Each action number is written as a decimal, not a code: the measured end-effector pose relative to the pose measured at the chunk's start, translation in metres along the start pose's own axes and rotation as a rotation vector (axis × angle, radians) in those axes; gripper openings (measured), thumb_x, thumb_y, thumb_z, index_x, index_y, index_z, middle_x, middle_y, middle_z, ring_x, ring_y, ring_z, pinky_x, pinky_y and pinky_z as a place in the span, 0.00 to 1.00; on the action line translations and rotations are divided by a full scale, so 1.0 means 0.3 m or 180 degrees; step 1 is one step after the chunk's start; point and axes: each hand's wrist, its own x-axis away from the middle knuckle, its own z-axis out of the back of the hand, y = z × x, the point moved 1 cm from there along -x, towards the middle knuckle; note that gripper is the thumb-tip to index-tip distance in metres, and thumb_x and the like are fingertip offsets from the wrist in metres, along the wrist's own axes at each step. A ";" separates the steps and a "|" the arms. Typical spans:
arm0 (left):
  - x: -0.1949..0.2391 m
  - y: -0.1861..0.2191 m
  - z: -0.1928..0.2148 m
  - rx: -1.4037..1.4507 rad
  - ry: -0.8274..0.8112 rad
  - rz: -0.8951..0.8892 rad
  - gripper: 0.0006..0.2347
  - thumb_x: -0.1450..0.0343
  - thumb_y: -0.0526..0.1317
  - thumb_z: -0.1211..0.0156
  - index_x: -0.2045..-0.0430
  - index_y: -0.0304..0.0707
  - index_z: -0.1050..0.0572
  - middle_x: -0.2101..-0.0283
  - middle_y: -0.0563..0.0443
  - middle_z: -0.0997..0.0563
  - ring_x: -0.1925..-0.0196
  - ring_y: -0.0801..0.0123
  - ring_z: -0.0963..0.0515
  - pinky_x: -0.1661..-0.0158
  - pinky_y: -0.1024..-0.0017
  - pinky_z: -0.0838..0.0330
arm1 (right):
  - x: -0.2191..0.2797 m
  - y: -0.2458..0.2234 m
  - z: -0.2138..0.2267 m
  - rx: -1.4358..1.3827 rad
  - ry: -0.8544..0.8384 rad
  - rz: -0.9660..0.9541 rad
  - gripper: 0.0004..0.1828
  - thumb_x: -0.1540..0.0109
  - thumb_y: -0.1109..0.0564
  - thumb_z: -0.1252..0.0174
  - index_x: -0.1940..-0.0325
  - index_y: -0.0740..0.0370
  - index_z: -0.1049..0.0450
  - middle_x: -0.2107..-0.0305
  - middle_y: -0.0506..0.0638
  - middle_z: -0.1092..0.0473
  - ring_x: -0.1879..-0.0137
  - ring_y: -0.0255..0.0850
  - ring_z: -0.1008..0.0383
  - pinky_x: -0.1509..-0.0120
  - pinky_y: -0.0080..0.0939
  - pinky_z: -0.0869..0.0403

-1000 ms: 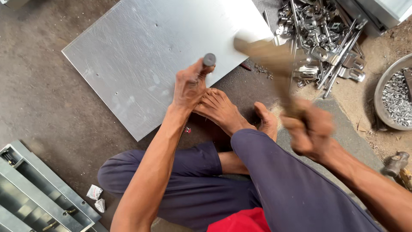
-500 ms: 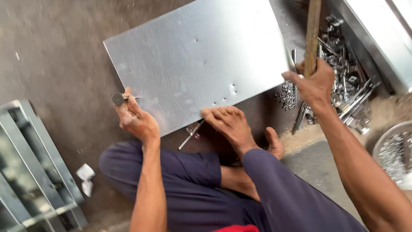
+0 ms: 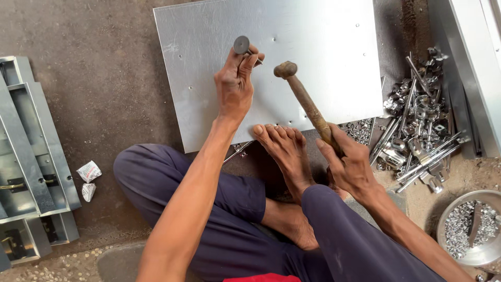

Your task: The person assembles a metal sliding latch onto a panel by aligning the hardware and using a hammer and a punch to secure the components while sitting on the floor.

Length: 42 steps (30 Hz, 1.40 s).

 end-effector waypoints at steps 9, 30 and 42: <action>-0.005 -0.037 -0.038 0.0026 -0.0295 0.0066 0.06 0.20 0.39 0.48 0.54 0.36 0.28 0.62 0.49 0.14 0.53 0.66 0.11 0.53 0.71 0.15 | -0.041 0.002 0.001 0.0038 -0.0197 -0.0099 0.16 0.32 0.54 0.46 0.46 0.68 0.28 0.77 0.50 0.29 0.78 0.37 0.34 0.74 0.39 0.31; 0.035 -0.100 -0.039 -0.0791 -0.0771 -0.0450 0.05 0.22 0.36 0.44 0.55 0.36 0.25 0.62 0.47 0.14 0.63 0.65 0.12 0.69 0.71 0.19 | -0.012 -0.072 0.119 -0.0604 0.1195 0.1084 0.06 0.25 0.56 0.51 0.56 0.57 0.35 0.80 0.40 0.41 0.78 0.26 0.43 0.76 0.29 0.38; -0.008 -0.043 -0.118 -0.0661 -0.1021 -0.0482 0.06 0.22 0.39 0.43 0.57 0.36 0.25 0.67 0.48 0.15 0.70 0.67 0.14 0.72 0.70 0.22 | -0.024 -0.120 0.192 -0.0284 0.1024 0.0524 0.09 0.29 0.54 0.48 0.60 0.60 0.30 0.84 0.41 0.44 0.81 0.29 0.47 0.78 0.33 0.44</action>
